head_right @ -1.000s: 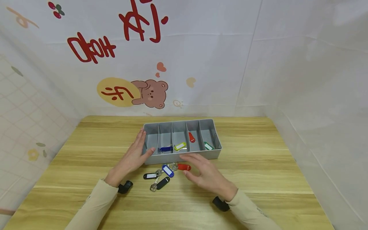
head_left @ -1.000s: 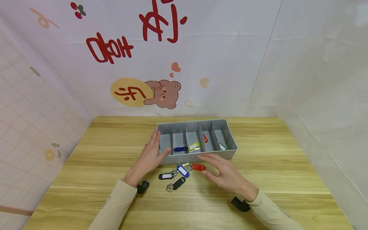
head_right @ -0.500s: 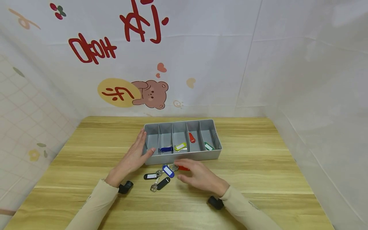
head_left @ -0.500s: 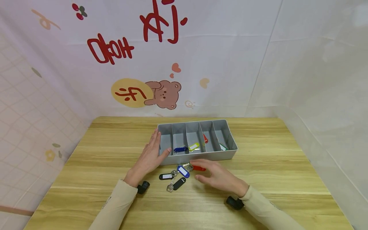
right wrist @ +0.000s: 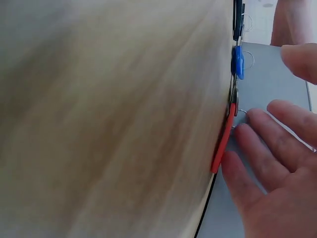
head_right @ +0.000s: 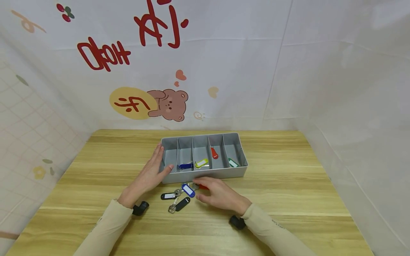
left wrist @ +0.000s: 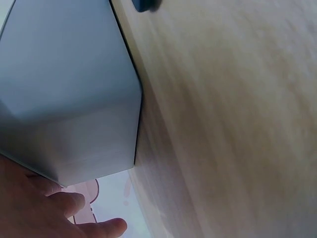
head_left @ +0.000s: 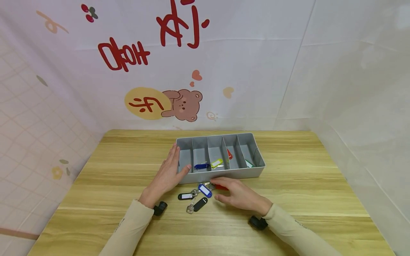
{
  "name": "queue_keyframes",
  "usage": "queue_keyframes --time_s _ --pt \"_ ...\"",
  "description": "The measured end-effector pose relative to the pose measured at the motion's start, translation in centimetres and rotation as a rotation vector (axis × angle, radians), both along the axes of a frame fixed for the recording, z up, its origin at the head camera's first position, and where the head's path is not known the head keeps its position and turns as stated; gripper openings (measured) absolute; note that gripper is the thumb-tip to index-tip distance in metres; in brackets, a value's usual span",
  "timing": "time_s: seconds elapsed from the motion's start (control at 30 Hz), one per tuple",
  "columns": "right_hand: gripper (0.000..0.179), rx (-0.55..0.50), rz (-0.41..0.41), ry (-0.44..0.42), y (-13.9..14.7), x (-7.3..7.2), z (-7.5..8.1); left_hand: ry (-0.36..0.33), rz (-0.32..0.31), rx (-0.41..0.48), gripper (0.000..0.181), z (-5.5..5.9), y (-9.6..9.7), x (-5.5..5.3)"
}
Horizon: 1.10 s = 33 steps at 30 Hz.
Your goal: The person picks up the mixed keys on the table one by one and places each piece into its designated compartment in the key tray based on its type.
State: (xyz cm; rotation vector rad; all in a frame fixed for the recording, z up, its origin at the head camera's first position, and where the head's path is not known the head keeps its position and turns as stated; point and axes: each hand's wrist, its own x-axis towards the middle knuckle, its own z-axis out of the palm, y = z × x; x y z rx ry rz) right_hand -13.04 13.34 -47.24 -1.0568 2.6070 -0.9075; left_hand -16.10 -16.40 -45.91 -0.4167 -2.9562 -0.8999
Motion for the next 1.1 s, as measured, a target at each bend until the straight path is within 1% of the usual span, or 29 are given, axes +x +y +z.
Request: queue_keyframes --time_s 0.13,0.37,0.57,0.73,0.8,0.87,1.1 --pt "0.053 0.015 -0.011 0.011 0.2 -0.1 -0.1 -0.008 0.001 -0.001 0.091 0.1 0.0 0.0" --pt "0.049 0.037 -0.018 0.103 1.2 -0.1 -0.1 -0.003 -0.001 -0.003 0.092 0.0 0.1 0.0" --pt "0.046 0.066 -0.036 0.113 2.2 0.1 -0.2 -0.003 0.003 -0.007 0.092 0.0 0.2 0.0" --pt "0.035 0.045 -0.012 0.154 2.8 0.2 -0.2 -0.010 0.001 -0.008 0.092 0.0 0.2 0.1" --pt "0.030 0.029 0.003 0.157 3.0 0.2 -0.1 -0.016 0.001 -0.009 0.092 0.1 0.2 0.1" --pt "0.028 0.015 0.010 0.151 3.2 0.2 -0.1 -0.015 0.000 -0.012 0.092 0.1 0.2 0.1" --pt "0.037 0.013 -0.018 0.092 3.6 0.1 0.1 -0.009 -0.001 -0.008 0.092 0.1 0.2 0.1"
